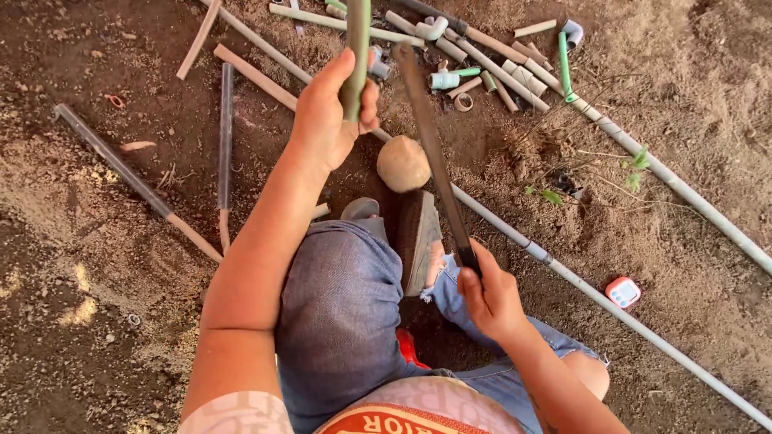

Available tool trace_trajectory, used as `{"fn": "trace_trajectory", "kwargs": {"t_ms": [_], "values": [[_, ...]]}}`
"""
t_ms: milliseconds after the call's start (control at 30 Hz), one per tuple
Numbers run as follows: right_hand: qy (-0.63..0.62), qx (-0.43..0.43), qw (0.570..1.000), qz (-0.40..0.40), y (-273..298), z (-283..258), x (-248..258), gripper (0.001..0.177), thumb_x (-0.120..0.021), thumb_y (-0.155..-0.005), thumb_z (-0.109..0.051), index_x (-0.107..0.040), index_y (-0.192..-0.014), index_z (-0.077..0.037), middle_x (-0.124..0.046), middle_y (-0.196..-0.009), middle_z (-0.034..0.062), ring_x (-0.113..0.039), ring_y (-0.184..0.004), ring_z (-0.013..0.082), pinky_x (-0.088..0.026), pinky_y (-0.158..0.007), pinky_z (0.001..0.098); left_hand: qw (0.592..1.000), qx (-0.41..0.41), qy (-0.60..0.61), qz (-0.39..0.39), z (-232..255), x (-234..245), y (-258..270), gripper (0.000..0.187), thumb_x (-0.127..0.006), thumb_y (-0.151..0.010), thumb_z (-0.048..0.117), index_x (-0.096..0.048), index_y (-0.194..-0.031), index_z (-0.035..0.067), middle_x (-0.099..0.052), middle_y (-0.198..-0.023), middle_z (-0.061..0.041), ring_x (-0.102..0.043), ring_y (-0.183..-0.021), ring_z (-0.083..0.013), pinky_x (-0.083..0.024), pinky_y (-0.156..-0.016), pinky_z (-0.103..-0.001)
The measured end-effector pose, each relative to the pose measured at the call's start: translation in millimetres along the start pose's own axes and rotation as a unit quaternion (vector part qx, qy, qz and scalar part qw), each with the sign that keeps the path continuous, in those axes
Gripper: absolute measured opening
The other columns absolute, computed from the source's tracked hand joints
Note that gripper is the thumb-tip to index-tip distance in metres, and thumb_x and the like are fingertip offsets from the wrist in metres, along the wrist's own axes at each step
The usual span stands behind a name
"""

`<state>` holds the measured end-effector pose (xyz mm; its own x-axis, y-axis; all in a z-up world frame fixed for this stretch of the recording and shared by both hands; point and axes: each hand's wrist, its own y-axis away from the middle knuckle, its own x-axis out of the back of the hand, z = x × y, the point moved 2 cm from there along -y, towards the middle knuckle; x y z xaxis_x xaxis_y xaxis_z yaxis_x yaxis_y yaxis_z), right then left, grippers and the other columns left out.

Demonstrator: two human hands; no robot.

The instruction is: Sawing a small PVC pipe using a handheld hacksaw blade while sitting on the ground.

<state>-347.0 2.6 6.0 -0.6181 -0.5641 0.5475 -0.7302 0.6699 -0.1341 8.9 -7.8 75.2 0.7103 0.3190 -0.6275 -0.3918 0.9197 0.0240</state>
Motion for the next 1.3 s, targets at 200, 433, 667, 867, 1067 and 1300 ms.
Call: {"fn": "trace_trajectory", "kwargs": {"t_ms": [200,433,667,867,1067,1300], "values": [[0.046,0.008,0.999,-0.008,25.6,6.5,8.4,0.046,-0.059,-0.100,-0.007,-0.055,-0.146,-0.001,-0.072,-0.072,0.0006,-0.067,-0.056,0.0155,-0.052,-0.052,0.0283,0.990,-0.071,0.120,0.015,19.5,-23.3,10.8,0.026,-0.051,-0.096,0.012,-0.047,-0.120,0.002,-0.075,-0.094,-0.018,-0.068,-0.074,-0.0235,-0.052,-0.064,-0.035],[-0.020,0.021,0.998,0.056,19.4,2.7,1.6,0.044,-0.057,-0.105,-0.009,-0.052,-0.148,0.001,-0.068,-0.074,-0.0008,-0.061,-0.056,0.0096,-0.051,-0.053,0.0232,0.998,0.001,-0.009,-0.060,-1.5,-30.8,11.6,0.052,-0.055,-0.101,0.006,-0.055,-0.153,0.008,-0.069,-0.090,-0.014,-0.058,-0.068,-0.0206,-0.044,-0.053,-0.033],[-0.126,0.009,0.986,0.105,2.9,4.7,-3.6,0.049,-0.045,-0.111,-0.034,-0.066,-0.135,0.004,-0.058,-0.074,0.0000,-0.047,-0.061,0.0101,-0.042,-0.059,0.0257,0.823,-0.106,-0.553,-0.073,-25.6,-38.0,16.4,0.022,-0.073,-0.096,0.021,-0.069,-0.116,0.011,-0.070,-0.085,-0.005,-0.068,-0.073,-0.0218,-0.056,-0.067,-0.036],[-0.169,-0.034,0.984,0.043,-19.9,14.5,-20.7,0.043,-0.049,-0.110,-0.036,-0.074,-0.115,-0.002,-0.057,-0.066,0.0039,-0.047,-0.059,0.0141,-0.042,-0.058,0.0306,0.663,-0.069,-0.743,-0.063,-46.5,-21.1,-5.3,0.033,-0.069,-0.093,0.037,-0.071,-0.113,0.011,-0.070,-0.085,-0.012,-0.074,-0.082,-0.0377,-0.055,-0.067,-0.048],[-0.250,-0.076,0.965,-0.008,-30.6,22.4,-34.7,0.037,-0.041,-0.116,-0.028,-0.064,-0.109,0.000,-0.049,-0.056,0.0013,-0.043,-0.049,0.0084,-0.036,-0.048,0.0239,0.625,-0.045,-0.777,-0.055,-55.5,-4.1,-16.6,0.020,-0.067,-0.090,0.034,-0.071,-0.101,0.017,-0.068,-0.080,-0.008,-0.075,-0.080,-0.0352,-0.057,-0.067,-0.046],[-0.257,-0.106,0.960,-0.030,-23.3,15.0,-41.3,0.038,-0.041,-0.114,-0.025,-0.066,-0.115,0.004,-0.044,-0.055,-0.0003,-0.042,-0.048,0.0070,-0.036,-0.048,0.0215,0.657,0.023,-0.752,-0.045,-42.2,-10.5,-10.5,0.021,-0.072,-0.089,0.022,-0.076,-0.106,0.010,-0.073,-0.085,-0.016,-0.077,-0.091,-0.0445,-0.062,-0.082,-0.053]]}}
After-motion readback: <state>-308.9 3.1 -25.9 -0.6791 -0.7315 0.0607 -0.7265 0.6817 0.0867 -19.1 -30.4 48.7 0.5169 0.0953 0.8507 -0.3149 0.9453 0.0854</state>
